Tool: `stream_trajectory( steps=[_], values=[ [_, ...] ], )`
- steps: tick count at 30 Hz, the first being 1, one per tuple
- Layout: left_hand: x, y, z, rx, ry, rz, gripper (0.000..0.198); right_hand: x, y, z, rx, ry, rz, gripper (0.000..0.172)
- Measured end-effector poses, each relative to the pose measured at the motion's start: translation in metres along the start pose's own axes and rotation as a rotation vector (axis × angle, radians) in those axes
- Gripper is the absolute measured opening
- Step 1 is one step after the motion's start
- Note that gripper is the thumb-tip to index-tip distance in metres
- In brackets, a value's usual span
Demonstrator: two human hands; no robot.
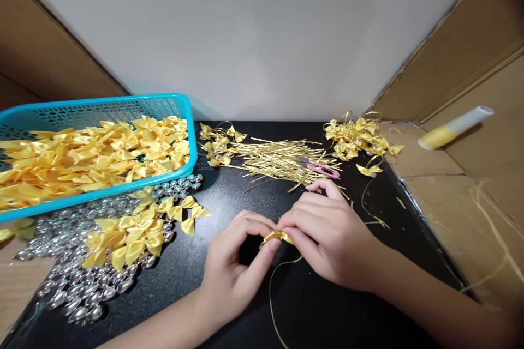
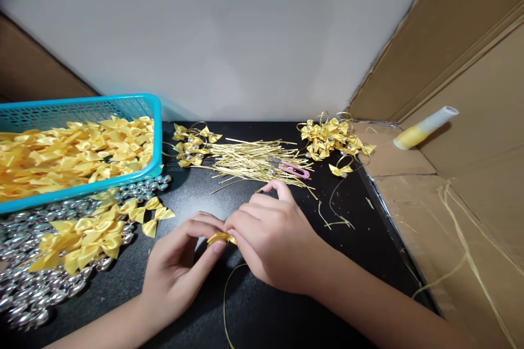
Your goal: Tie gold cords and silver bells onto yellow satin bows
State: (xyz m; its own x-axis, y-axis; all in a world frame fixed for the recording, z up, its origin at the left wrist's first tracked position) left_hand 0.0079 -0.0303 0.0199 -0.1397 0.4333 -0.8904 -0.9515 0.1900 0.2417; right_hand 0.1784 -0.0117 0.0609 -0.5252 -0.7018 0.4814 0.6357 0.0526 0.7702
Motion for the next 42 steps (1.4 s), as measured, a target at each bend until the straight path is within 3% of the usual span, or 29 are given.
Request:
stream_trajectory(
  steps=[5,13,18,24,30,42],
  values=[
    [0.005,-0.002,-0.002,-0.048,0.111,-0.137,0.017,-0.001,-0.003,-0.001,-0.018,-0.064,0.012,0.014],
    [0.005,-0.001,0.002,-0.058,0.067,-0.155,0.02,-0.001,-0.009,-0.003,-0.025,-0.078,0.026,0.014],
    [0.008,0.0,-0.001,-0.04,0.166,-0.126,0.016,-0.004,-0.013,-0.002,-0.014,-0.145,0.032,0.016],
    [0.014,-0.003,-0.001,-0.172,0.318,-0.141,0.013,0.002,0.0,0.001,-0.191,-0.181,-0.002,0.01],
    [0.015,-0.005,-0.003,-0.127,0.335,-0.165,0.014,0.002,-0.011,-0.004,-0.044,-0.129,-0.063,0.012],
    [0.017,-0.005,-0.003,-0.082,0.293,-0.148,0.014,-0.005,-0.016,-0.005,0.004,-0.139,-0.022,0.015]
  ],
)
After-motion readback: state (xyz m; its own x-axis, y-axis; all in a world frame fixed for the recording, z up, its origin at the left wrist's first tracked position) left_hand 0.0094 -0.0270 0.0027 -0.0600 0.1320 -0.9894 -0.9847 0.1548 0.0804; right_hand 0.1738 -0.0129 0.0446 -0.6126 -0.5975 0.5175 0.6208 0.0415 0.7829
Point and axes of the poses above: each hand's wrist, its own z-axis towards the middle knuckle, its own y-axis out of the back of the hand, x = y × z, the point moved 2 cm from there along z, towards the middle knuckle, and after that the axes turned 1 degree about z, right-handed, at the moved point
